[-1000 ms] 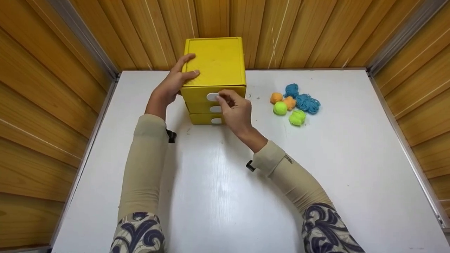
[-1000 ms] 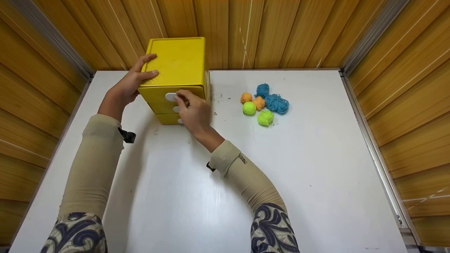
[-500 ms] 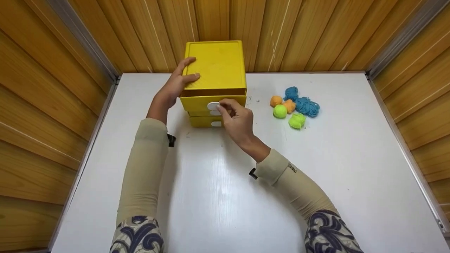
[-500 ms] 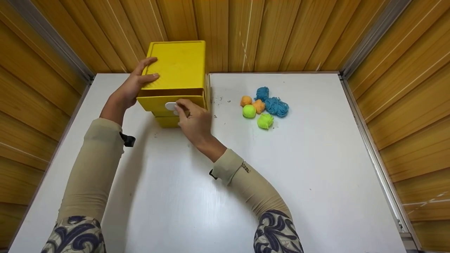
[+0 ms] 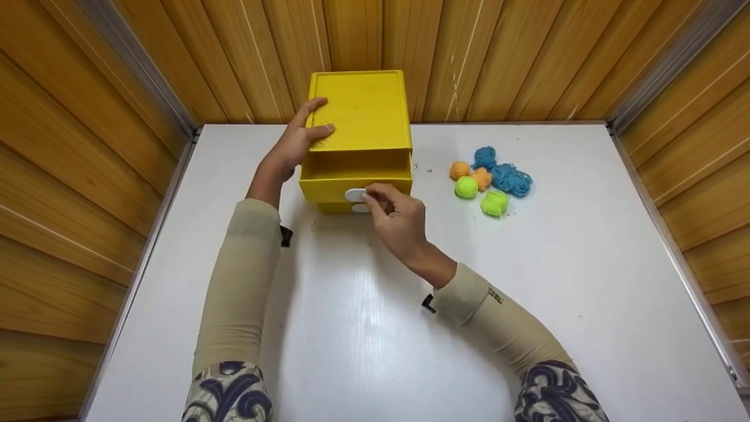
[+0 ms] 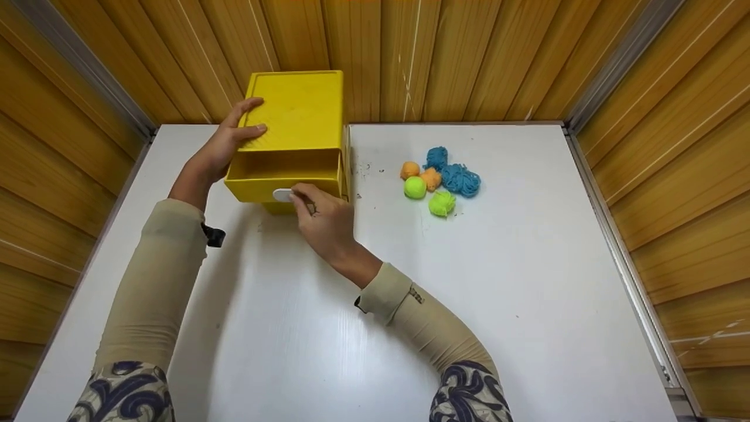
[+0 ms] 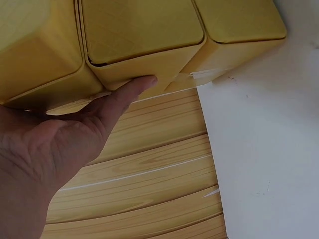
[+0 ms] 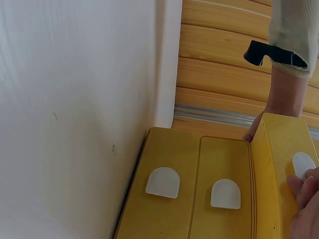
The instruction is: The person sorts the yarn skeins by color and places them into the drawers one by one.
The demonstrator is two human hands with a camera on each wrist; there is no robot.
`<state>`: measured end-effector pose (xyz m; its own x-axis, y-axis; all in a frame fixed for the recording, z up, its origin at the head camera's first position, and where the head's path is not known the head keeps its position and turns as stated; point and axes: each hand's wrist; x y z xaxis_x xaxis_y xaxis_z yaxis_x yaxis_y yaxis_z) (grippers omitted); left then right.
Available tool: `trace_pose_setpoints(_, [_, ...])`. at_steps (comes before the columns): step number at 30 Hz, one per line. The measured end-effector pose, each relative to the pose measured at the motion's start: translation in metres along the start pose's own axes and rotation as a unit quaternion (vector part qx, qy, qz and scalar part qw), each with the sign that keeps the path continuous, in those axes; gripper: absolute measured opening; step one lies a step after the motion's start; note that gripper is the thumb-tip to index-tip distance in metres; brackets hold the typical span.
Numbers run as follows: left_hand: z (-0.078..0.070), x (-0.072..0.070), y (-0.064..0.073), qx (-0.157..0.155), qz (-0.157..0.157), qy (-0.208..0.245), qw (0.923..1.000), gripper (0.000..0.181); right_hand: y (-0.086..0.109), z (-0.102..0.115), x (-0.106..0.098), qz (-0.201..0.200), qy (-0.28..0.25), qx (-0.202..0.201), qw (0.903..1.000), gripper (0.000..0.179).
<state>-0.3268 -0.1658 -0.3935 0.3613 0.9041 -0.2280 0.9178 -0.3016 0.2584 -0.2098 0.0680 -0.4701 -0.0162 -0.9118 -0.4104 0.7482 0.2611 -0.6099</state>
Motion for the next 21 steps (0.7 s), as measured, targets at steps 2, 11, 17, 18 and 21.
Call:
trace_pose_setpoints(2, [0.001, 0.0, 0.0, 0.002, 0.0, 0.0, 1.0, 0.069, 0.005, 0.003, -0.001, 0.003, -0.002, 0.001, 1.0, 0.014])
trace_pose_setpoints(11, [0.002, 0.002, 0.001, 0.015, -0.011, -0.001, 0.9998, 0.07, 0.021, 0.013, -0.006, 0.012, -0.023, -0.001, 0.9997, 0.013])
trace_pose_setpoints(17, [0.001, 0.004, 0.001, 0.013, -0.012, 0.006, 0.9998, 0.071, 0.03, 0.017, -0.01, 0.011, -0.031, -0.01, 0.9994, 0.011])
trace_pose_setpoints(18, [0.001, 0.004, 0.001, 0.013, -0.013, 0.007, 0.9998, 0.07, 0.032, 0.017, -0.01, 0.012, -0.031, -0.014, 0.9994, 0.011])
trace_pose_setpoints(21, [0.002, 0.004, 0.001, 0.013, -0.013, 0.011, 0.9998, 0.07, 0.034, 0.017, -0.011, 0.013, -0.027, -0.019, 0.9994, 0.01])
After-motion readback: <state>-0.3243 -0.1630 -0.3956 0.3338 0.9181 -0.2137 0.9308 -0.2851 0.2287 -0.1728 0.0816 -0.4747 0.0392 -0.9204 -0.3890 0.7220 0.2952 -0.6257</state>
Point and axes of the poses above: each hand's wrist, its own y-axis away from the middle knuckle, its own x-axis out of the palm, z = x × y, and after that the axes turned 10 degrees about z, right-handed
